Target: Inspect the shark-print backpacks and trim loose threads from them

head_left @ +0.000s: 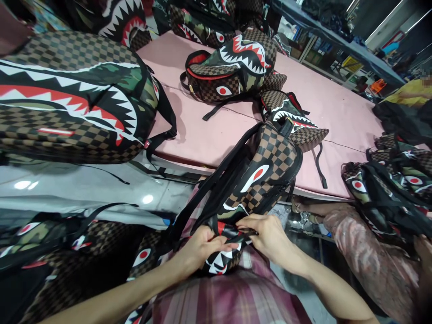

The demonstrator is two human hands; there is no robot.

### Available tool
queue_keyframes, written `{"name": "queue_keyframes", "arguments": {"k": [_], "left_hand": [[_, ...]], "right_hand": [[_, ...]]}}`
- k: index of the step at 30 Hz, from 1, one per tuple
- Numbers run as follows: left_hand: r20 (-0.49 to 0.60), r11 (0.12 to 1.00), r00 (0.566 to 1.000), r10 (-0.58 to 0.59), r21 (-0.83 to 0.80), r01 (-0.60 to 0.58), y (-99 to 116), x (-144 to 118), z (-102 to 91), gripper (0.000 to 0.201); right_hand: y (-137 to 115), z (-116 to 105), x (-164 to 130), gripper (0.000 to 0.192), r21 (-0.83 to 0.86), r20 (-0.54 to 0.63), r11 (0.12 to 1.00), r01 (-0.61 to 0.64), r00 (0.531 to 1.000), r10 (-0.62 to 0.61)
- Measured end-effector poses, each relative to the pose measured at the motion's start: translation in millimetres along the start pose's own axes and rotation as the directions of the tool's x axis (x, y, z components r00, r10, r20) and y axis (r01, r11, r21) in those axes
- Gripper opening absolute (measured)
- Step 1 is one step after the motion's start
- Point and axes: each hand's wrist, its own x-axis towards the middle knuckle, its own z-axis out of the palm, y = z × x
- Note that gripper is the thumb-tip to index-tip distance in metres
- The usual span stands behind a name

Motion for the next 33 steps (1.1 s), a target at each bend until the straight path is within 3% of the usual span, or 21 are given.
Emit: {"name": "queue_keyframes", "arguments": {"k": [5,12,16,22,28,33], "left_hand": [[0.031,0.996,0.996,0.088,0.006,-0.088,-2,7,1.0,0.032],[0.017,0.983,0.983,0.185,0.013,-0.186,-6,13,-1.3,0.037],[0.015,0.983,0.984,0.18,0.022,-0.181,-2,8,-3.7,0.041],[0.006,0.984,0.984,0.177,0.02,-0.177,4,3,-2.1,0.042],[-0.027,0.992,0.992,0.124,0.033,-0.123,6,3,1.6,0.039],[-0.007,0.984,0.987,0.163,0.079,-0.162,5,7,5.1,0.03]], "right_hand": [[-8,4,15,0.017,-0.061,-0.023,0.989,-0.133,0.991,0.132],[-10,12,24,0.01,-0.032,-0.129,0.981,-0.191,0.974,0.186],[-10,15,22,0.013,0.043,-0.237,0.977,-0.208,0.948,0.212],[-10,18,17,0.028,0.02,-0.186,0.999,-0.048,0.981,0.051],[-4,11,14,0.018,0.173,-0.256,0.985,-0.024,0.964,0.069],[-16,-4,14,0.026,0.0,-0.199,0.999,-0.035,0.979,0.034]]}}
